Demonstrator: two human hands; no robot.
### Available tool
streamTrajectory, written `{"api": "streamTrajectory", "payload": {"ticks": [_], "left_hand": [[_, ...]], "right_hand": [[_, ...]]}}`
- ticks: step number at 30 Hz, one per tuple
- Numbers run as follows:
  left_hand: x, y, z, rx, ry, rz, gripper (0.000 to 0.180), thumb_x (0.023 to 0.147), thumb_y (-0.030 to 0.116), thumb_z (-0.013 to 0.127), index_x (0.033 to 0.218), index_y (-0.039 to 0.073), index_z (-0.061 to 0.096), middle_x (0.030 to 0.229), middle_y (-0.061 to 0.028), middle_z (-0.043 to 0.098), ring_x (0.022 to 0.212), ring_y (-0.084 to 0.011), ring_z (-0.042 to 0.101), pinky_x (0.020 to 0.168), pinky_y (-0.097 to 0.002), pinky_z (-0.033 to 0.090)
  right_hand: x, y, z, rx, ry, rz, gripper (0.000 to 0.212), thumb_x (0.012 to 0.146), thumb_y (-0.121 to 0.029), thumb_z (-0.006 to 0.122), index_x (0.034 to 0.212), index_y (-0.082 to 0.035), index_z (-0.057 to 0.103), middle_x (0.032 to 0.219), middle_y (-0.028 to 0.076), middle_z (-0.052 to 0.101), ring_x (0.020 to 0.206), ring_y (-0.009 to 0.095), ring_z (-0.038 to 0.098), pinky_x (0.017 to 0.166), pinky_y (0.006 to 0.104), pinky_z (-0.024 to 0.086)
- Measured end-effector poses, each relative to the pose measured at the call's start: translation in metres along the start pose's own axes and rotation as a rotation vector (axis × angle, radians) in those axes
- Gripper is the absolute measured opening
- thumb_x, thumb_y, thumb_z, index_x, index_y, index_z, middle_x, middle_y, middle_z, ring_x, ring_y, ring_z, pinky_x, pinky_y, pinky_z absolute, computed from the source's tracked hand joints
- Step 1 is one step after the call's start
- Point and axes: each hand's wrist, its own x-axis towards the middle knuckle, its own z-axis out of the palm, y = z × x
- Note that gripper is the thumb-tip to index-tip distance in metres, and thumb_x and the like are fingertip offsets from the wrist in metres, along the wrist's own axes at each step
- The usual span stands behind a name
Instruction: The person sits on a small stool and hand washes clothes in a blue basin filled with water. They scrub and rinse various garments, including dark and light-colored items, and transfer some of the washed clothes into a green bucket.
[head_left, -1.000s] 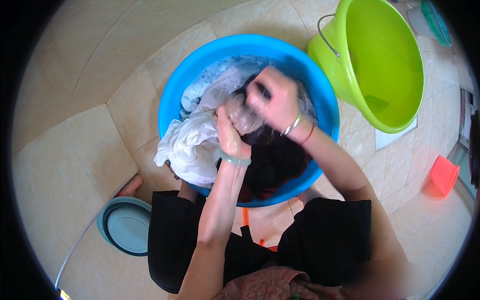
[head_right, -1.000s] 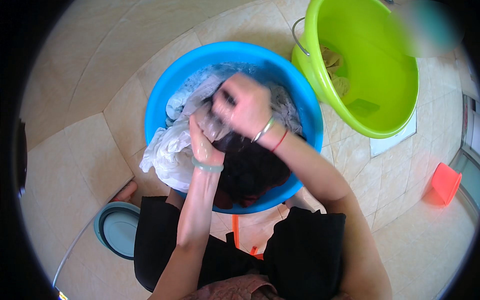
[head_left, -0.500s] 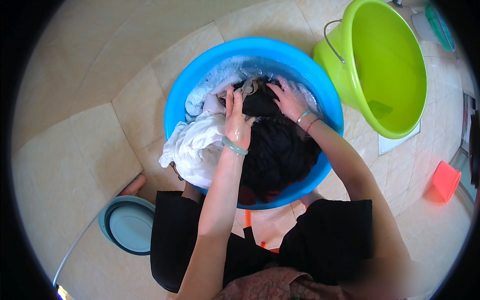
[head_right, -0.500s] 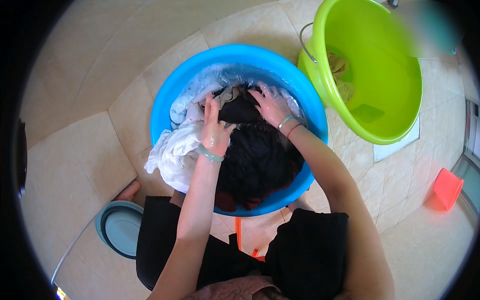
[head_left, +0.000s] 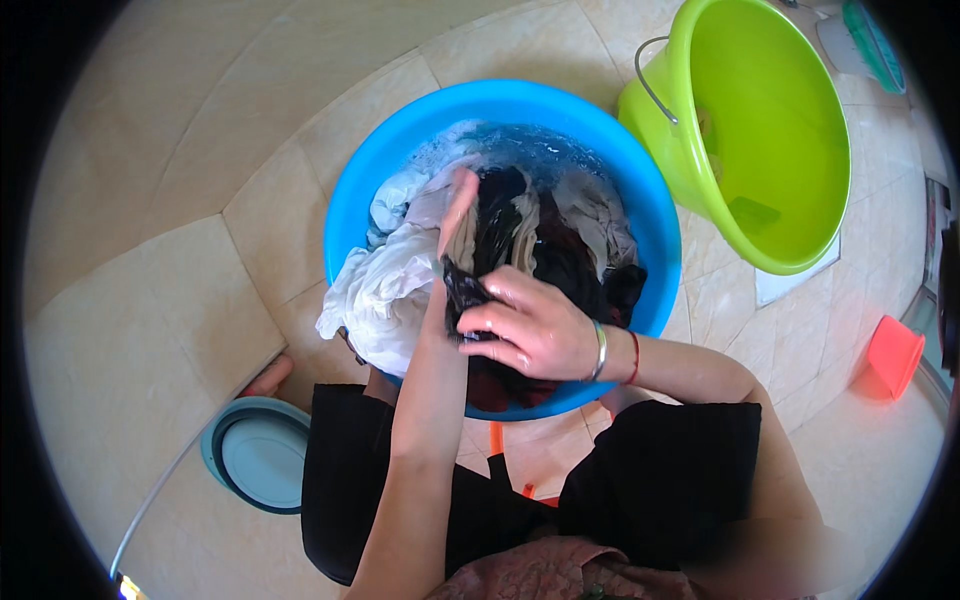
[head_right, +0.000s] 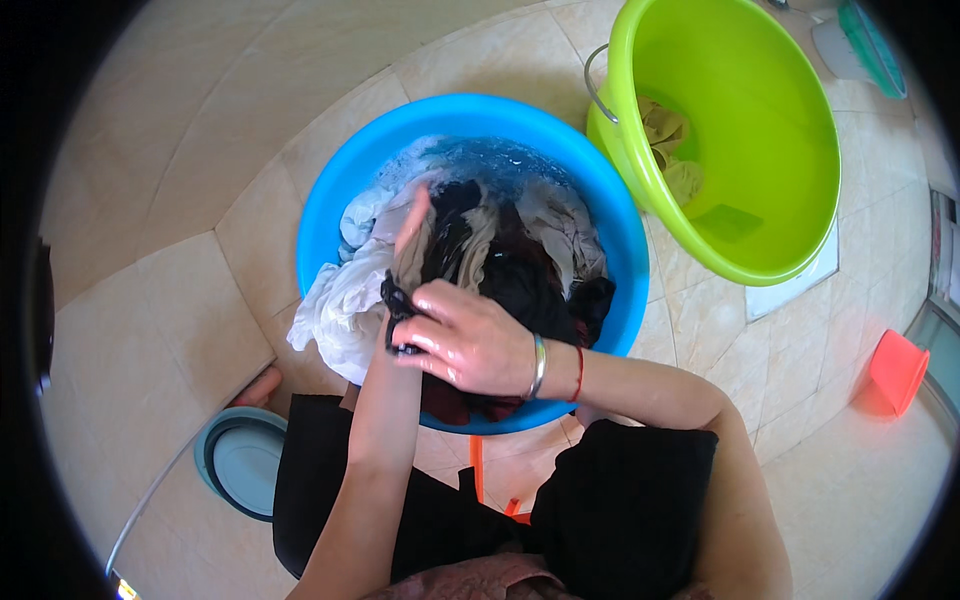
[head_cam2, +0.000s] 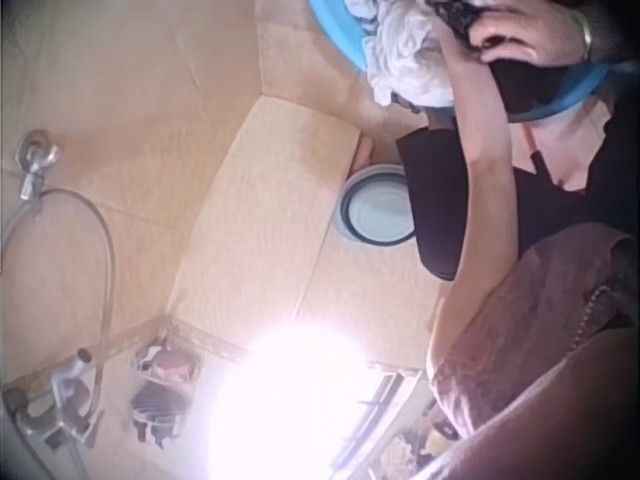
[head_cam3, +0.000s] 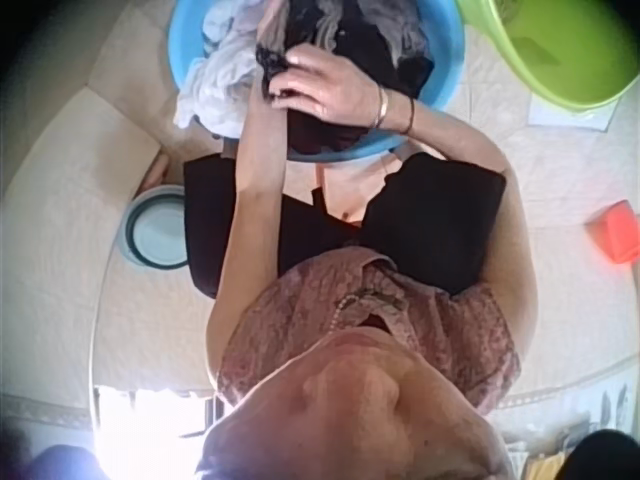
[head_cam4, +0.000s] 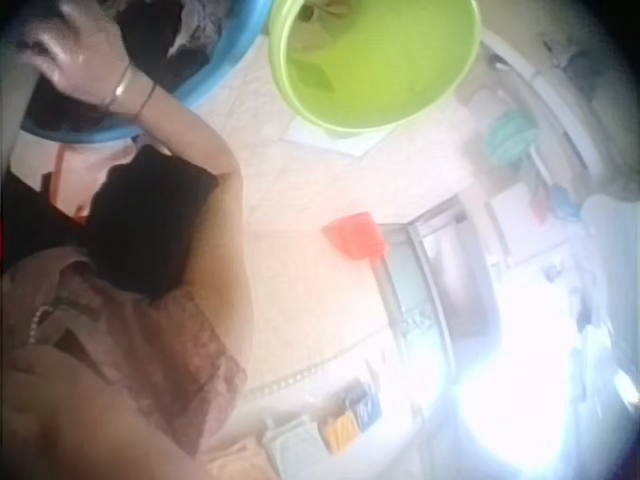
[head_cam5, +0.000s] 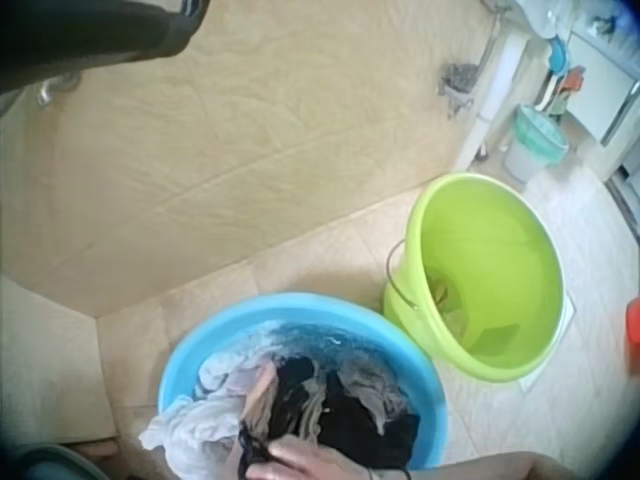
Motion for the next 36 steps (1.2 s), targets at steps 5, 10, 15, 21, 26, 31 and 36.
{"api": "streamTrajectory", "payload": {"ticks": [5, 10, 15, 21, 26, 31, 36], "left_hand": [[-0.018, 0.002, -0.051, 0.356, -0.412, 0.451, 0.041, 0.097, 0.007, 0.044, 0.138, -0.001, 0.045, 0.146, -0.0183, 0.041, 0.134, -0.0277, 0.043, 0.114, -0.0391, 0.034], [-0.019, 0.004, 0.009, -0.297, -0.320, 0.180, 0.048, 0.101, 0.027, 0.043, 0.146, 0.012, 0.037, 0.147, -0.0125, 0.042, 0.134, -0.0284, 0.042, 0.114, -0.0388, 0.033], [-0.026, 0.002, 0.016, -0.301, -0.317, 0.156, 0.042, 0.102, 0.028, 0.040, 0.138, 0.009, 0.046, 0.135, -0.0109, 0.051, 0.124, -0.0265, 0.050, 0.106, -0.0359, 0.039], [-0.025, -0.008, 0.004, -0.064, -0.129, 0.286, 0.040, 0.101, 0.027, 0.041, 0.133, 0.005, 0.048, 0.124, -0.0106, 0.055, 0.113, -0.0245, 0.054, 0.098, -0.0349, 0.043], [-0.035, -0.016, -0.015, 0.553, 0.067, 0.508, 0.039, 0.100, 0.026, 0.043, 0.129, 0.001, 0.051, 0.115, -0.0103, 0.058, 0.105, -0.0228, 0.058, 0.091, -0.0340, 0.047], [-0.044, -0.016, 0.021, 0.317, 0.381, 0.467, 0.039, 0.096, 0.024, 0.050, 0.126, -0.002, 0.055, 0.104, -0.0086, 0.063, 0.101, -0.0177, 0.060, 0.087, -0.0308, 0.047], [-0.049, -0.015, 0.053, 0.429, 0.502, 0.426, 0.032, 0.095, 0.028, 0.060, 0.114, 0.003, 0.063, 0.109, -0.0025, 0.061, 0.102, -0.0133, 0.055, 0.093, -0.0269, 0.041]], "right_hand": [[0.008, -0.022, 0.009, -0.367, 0.145, -0.020, 0.048, 0.066, -0.022, 0.083, 0.112, -0.021, 0.068, 0.093, 0.006, 0.051, 0.074, 0.024, 0.053, 0.064, 0.0312, 0.047], [0.017, -0.009, 0.028, -0.619, 0.236, -0.126, 0.043, 0.071, -0.025, 0.069, 0.114, -0.028, 0.066, 0.099, 0.001, 0.054, 0.077, 0.019, 0.053, 0.061, 0.0285, 0.045], [0.032, -0.001, 0.023, -0.582, 0.273, -0.120, 0.037, 0.063, -0.024, 0.069, 0.100, -0.025, 0.066, 0.094, -0.001, 0.052, 0.073, 0.018, 0.053, 0.052, 0.0269, 0.045], [0.037, 0.014, 0.014, -0.446, 0.235, -0.120, 0.035, 0.051, -0.029, 0.076, 0.081, -0.019, 0.062, 0.087, 0.001, 0.051, 0.069, 0.019, 0.054, 0.049, 0.0300, 0.047], [0.048, 0.027, 0.005, -0.250, 0.331, -0.108, 0.025, 0.060, -0.015, 0.080, 0.077, -0.010, 0.063, 0.077, 0.006, 0.056, 0.061, 0.024, 0.060, 0.051, 0.0315, 0.049], [0.048, 0.050, 0.002, -0.181, 0.368, 0.065, 0.023, 0.066, -0.015, 0.076, 0.082, -0.004, 0.062, 0.077, 0.014, 0.058, 0.066, 0.035, 0.061, 0.057, 0.0379, 0.050], [0.022, 0.148, -0.021, -0.361, 0.431, 0.528, 0.030, 0.078, -0.030, 0.074, 0.089, -0.003, 0.065, 0.086, 0.017, 0.065, 0.078, 0.040, 0.063, 0.071, 0.0456, 0.052]]}}
